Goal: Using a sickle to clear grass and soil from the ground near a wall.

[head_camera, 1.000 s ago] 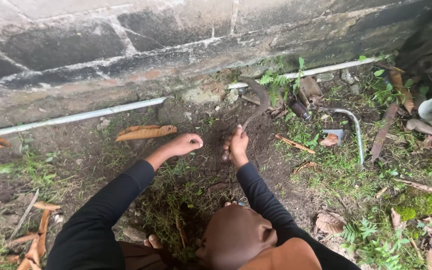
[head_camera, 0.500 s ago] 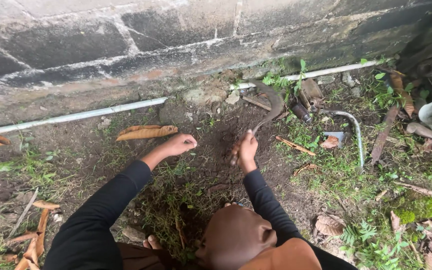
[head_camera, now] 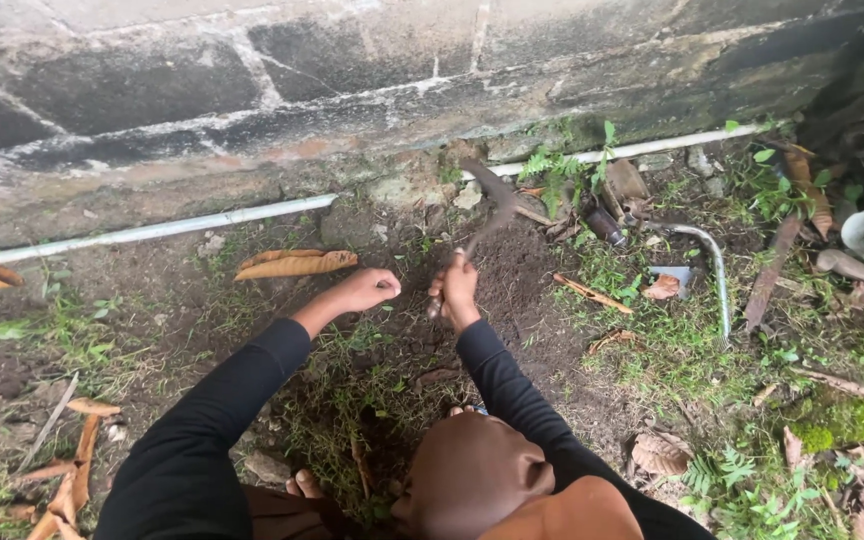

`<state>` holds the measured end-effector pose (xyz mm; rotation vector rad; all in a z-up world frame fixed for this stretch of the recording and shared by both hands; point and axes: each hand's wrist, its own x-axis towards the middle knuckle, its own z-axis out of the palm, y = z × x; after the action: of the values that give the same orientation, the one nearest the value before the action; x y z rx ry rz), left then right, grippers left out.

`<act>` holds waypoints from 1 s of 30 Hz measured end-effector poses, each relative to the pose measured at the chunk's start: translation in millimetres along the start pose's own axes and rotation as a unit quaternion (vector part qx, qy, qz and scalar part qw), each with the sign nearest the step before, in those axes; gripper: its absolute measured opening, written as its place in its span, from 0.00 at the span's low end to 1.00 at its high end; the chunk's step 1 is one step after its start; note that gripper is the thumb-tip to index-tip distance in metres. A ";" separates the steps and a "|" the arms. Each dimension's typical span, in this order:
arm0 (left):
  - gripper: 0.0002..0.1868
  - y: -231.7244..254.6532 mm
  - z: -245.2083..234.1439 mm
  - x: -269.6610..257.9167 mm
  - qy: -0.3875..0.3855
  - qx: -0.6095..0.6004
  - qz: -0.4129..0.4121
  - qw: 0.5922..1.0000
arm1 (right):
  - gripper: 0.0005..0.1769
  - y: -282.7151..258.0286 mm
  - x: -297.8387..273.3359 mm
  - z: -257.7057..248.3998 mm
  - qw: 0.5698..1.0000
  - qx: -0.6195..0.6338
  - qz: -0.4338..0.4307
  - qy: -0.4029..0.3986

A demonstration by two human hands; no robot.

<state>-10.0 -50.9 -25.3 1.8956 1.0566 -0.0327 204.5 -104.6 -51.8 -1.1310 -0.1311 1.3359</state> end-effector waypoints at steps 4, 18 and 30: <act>0.18 -17.4 3.0 1.0 -0.012 0.031 -0.002 0.999 | 0.17 -13.4 -32.1 5.2 0.994 -0.002 0.086 -0.074; 0.17 -22.8 -7.3 1.1 0.003 -0.006 -0.016 1.000 | 0.22 -47.7 -56.7 -118.9 0.955 -0.248 -0.163 -0.008; 0.17 8.2 -8.6 1.7 -0.014 0.021 -0.030 0.999 | 0.20 -81.0 17.8 -130.0 0.996 -0.046 -0.061 0.047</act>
<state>-6.6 -45.1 -15.4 1.8949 1.1005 -0.1154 350.9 -149.5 -69.3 -1.2423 -0.1916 1.1750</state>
